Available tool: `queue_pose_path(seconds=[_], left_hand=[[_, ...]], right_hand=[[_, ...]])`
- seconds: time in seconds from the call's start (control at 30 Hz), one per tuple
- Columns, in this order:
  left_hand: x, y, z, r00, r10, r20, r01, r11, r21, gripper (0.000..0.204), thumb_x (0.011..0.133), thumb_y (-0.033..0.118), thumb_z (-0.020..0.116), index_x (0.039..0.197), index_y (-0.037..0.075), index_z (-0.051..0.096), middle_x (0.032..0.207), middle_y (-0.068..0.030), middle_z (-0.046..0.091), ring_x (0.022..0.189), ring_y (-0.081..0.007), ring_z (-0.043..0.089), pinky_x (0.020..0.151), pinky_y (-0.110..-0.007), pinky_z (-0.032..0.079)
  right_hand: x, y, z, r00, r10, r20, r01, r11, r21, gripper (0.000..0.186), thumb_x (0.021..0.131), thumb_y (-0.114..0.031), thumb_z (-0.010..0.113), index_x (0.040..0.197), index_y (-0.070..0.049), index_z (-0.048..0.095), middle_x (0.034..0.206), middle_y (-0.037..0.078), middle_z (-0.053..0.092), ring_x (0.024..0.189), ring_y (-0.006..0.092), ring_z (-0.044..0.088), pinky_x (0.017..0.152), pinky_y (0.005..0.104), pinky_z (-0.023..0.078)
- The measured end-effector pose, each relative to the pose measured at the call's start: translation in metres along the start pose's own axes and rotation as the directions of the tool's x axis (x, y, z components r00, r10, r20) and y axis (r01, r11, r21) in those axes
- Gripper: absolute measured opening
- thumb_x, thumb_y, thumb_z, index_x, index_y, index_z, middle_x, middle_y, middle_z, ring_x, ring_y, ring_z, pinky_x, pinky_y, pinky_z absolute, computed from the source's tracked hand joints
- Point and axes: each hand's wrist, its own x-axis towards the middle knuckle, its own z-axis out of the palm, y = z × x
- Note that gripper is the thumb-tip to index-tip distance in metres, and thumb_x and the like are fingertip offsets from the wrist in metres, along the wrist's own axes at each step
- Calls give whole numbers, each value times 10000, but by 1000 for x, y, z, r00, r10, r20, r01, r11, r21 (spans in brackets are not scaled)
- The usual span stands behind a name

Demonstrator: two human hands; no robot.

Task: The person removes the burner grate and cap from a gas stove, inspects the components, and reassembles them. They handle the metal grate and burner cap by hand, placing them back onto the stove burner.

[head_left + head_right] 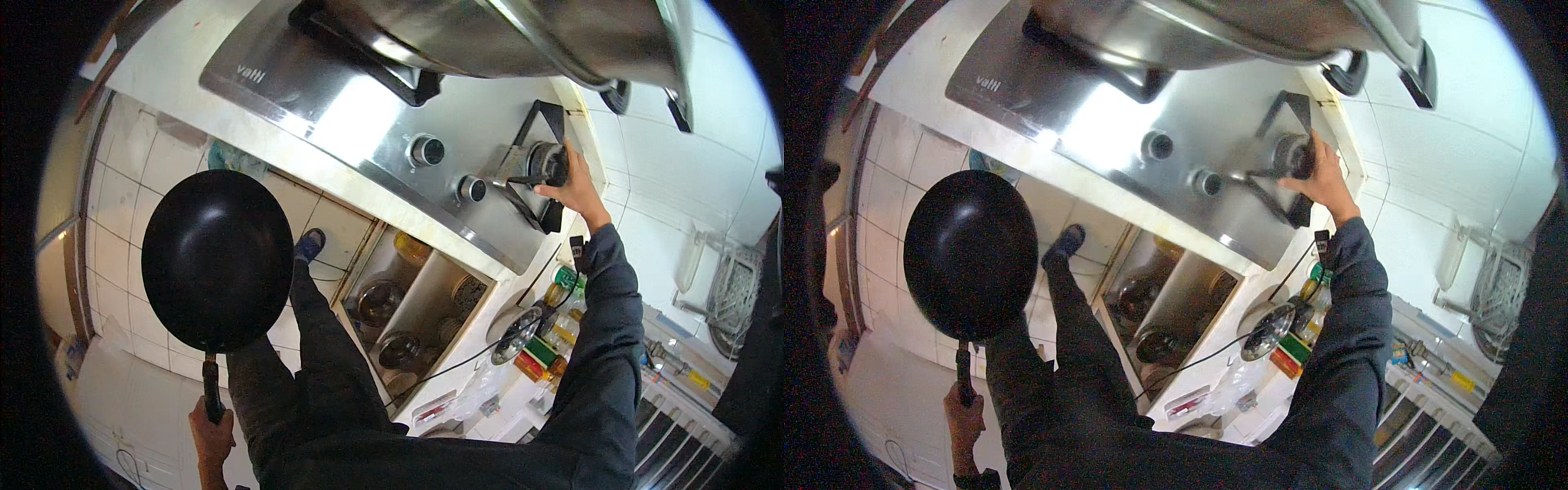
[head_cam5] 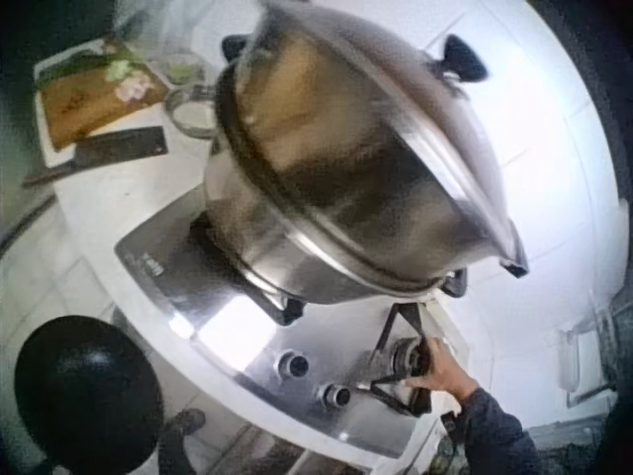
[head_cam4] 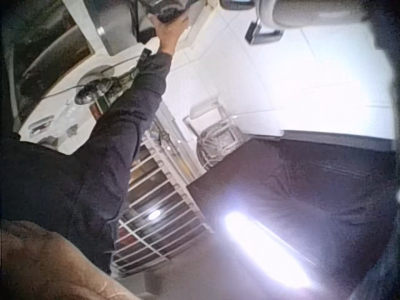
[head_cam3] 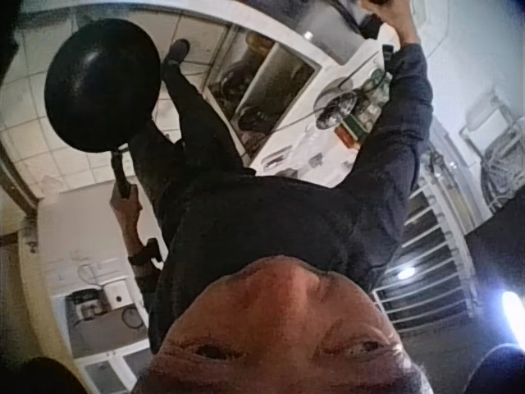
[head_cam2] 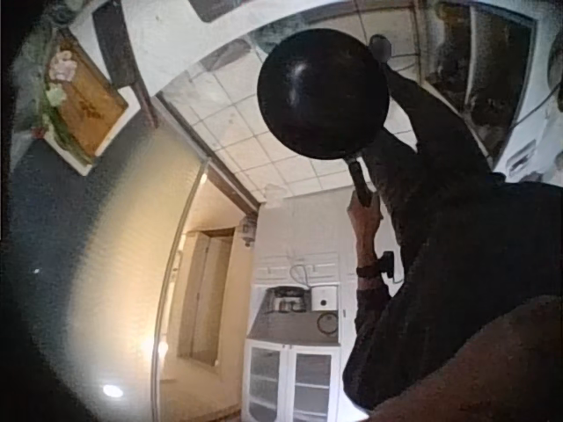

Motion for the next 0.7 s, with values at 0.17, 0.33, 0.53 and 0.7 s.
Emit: queue_pose_path(seconds=[0.17,0.33,0.53,0.7], left_hand=[[13,-14,3,996,-80,34,81,996,-35,145,912,-4,671,896,6,527,599,-98,565,385,-191,578,360,-367,450],[31,-37,7,987,-148,60,155,978,-142,126,908,-16,648,915,12,526,634,-82,556,382,-177,554,354,-357,443],[55,-67,6,987,-159,29,161,971,-174,120,872,-25,605,948,19,522,672,-51,525,389,-163,504,352,-349,440],[67,-92,3,976,-216,-17,211,965,-155,133,828,-42,585,926,24,524,695,-44,483,433,-168,479,421,-356,418]], right_hand=[[8,-12,-8,998,20,66,-21,1000,13,1264,614,-476,1009,1573,70,393,1385,306,570,1284,450,597,1101,471,501],[11,-16,-13,994,29,101,-14,989,-144,1237,629,-472,980,1554,106,397,1355,306,601,1244,453,626,1080,464,516],[11,-11,-10,973,134,190,-127,991,-52,1281,634,-287,1003,1637,51,282,1554,314,482,1429,445,517,1182,451,453],[8,-11,-8,973,134,187,-131,991,-30,1329,640,-246,1004,1680,-8,212,1565,279,453,1443,421,483,1214,472,418]])
